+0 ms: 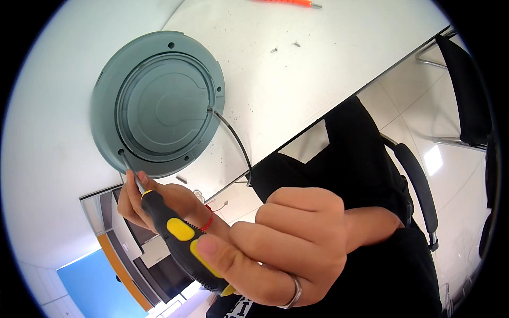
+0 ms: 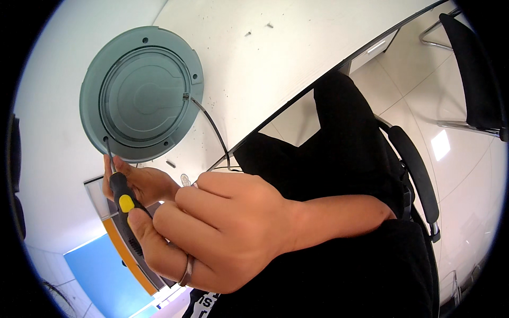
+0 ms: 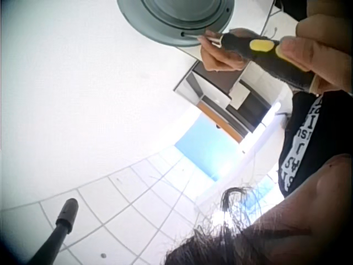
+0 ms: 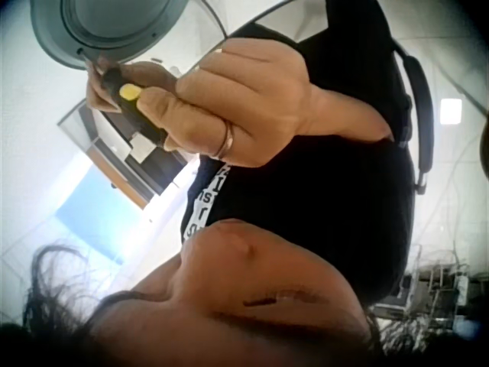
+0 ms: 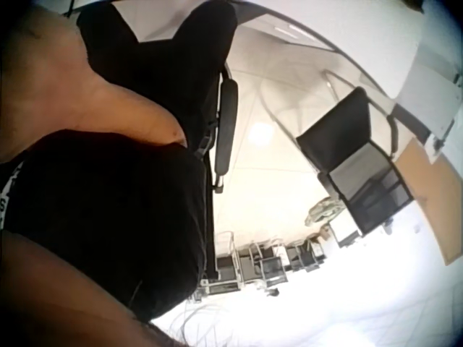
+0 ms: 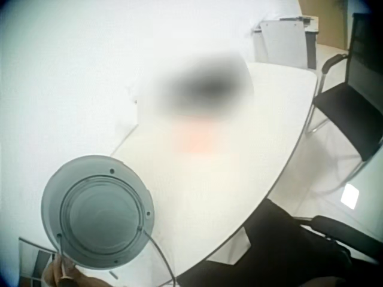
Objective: The person uses a screwdriver to tighten screws on the rear housing of a light-blue fan placed on a white table. They repeatedly pick up screws from the table and insert them into the housing, turning the screwdriver to secure each one. The fan remains on the table throughout the process.
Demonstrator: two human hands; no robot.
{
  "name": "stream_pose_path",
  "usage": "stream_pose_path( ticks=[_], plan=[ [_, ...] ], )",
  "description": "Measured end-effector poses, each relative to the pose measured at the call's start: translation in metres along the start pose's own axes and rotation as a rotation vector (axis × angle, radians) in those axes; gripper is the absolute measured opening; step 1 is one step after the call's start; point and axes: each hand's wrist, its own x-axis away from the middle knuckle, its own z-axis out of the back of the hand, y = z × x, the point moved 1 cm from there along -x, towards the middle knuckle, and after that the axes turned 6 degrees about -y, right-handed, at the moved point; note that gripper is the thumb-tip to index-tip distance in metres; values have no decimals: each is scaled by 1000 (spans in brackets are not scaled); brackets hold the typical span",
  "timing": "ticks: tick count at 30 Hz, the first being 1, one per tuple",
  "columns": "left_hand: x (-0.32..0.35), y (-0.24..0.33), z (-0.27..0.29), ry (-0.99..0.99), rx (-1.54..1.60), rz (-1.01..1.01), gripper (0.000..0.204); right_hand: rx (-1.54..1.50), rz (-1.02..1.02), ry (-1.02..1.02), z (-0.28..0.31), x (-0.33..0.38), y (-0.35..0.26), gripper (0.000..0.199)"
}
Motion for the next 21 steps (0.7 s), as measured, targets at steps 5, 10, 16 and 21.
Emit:
stream_pose_path(
  ticks=[5,10,16,21],
  plan=[
    [-5,-5,6,7,-27,-14,23,19,14,-4,5,-7,4,34],
    [-2,-2,-7,14,22,-33,24,66,-14,-46,10,-2,9,46],
    [-9,1,-5,29,42,-69,25,25,75,-32,4,-10,14,33],
    [-6,0,-7,102,68,18,15,-1,131,-31,0,-7,11,20]
  ],
)
